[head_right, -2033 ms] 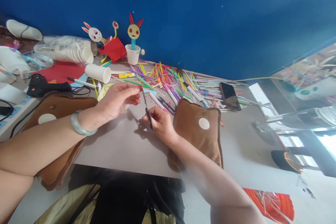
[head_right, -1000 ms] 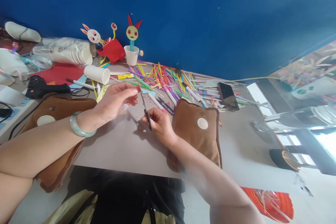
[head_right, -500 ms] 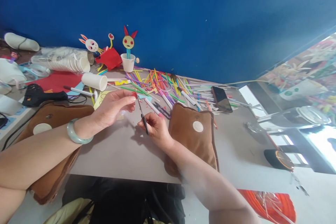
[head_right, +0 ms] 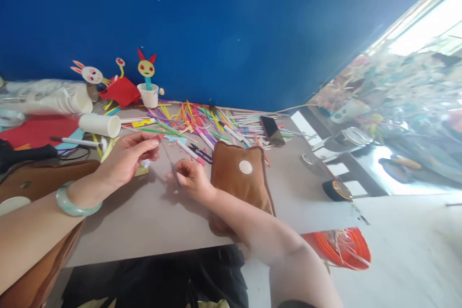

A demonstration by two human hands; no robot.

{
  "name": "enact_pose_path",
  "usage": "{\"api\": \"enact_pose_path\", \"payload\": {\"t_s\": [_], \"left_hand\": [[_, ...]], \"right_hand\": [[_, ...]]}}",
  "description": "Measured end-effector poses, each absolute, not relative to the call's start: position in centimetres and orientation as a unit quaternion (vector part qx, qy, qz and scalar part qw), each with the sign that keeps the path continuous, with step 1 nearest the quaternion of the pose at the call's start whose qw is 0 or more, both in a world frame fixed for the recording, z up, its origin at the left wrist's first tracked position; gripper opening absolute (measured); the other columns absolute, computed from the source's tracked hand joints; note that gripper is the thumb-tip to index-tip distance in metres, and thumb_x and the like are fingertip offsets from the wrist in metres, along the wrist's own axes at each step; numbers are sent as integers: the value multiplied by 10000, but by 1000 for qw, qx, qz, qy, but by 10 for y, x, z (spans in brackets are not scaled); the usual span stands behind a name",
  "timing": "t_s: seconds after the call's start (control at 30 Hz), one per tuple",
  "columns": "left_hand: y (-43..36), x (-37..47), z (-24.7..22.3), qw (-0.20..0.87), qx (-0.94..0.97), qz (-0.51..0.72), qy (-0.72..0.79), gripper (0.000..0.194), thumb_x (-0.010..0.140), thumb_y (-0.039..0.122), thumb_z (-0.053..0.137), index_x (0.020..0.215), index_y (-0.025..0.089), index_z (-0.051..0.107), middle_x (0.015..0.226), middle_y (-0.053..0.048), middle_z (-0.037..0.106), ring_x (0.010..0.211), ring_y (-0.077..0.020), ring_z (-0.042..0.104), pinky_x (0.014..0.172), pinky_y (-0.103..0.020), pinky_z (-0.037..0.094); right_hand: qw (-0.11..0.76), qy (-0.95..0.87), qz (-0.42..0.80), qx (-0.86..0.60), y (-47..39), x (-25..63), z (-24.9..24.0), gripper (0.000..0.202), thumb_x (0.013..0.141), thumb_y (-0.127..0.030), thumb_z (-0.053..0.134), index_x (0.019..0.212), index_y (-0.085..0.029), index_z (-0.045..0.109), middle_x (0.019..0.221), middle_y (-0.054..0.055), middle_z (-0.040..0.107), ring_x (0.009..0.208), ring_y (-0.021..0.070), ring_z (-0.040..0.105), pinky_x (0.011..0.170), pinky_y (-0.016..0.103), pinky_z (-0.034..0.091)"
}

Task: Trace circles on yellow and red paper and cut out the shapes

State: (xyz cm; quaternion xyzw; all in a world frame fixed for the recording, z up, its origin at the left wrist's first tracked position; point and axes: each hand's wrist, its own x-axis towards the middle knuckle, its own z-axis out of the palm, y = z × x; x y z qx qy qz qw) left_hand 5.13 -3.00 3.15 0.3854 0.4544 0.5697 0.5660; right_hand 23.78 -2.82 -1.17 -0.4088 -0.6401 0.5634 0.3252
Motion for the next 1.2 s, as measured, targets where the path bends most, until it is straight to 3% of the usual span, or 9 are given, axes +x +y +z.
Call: {"api": "enact_pose_path", "payload": {"t_s": [0.13, 0.33, 0.73, 1.2], "left_hand": [[-31, 52, 33, 557, 382, 578, 459, 248, 633, 328, 833, 716, 153, 677, 602, 13, 639, 536, -105, 601, 548, -230, 505], [-29, 50, 26, 563, 403, 578, 432, 198, 716, 319, 799, 768, 156, 699, 642, 9, 655, 577, -103, 616, 589, -236, 514], [-28, 47, 26, 548, 453, 570, 412, 159, 801, 299, 730, 772, 154, 670, 630, 14, 632, 592, -99, 607, 590, -234, 485], [-29, 49, 27, 556, 453, 564, 409, 145, 783, 276, 733, 739, 153, 670, 635, 15, 641, 589, -96, 608, 598, -234, 502]], "right_hand": [[328, -640, 567, -402, -28, 239, -11, 504, 674, -642, 769, 711, -190, 551, 601, -30, 569, 527, 93, 484, 501, 226, 415], [329, -666, 528, -411, -28, 240, -7, 459, 716, -603, 758, 688, -189, 562, 611, -23, 574, 542, 90, 457, 502, 220, 372], [325, -680, 528, -391, -28, 240, -6, 546, 708, -725, 710, 734, -198, 570, 623, -7, 598, 548, 116, 521, 518, 247, 446], [336, -680, 526, -384, -29, 241, -3, 534, 713, -708, 724, 718, -197, 571, 604, -18, 572, 530, 106, 490, 512, 242, 425]]}}
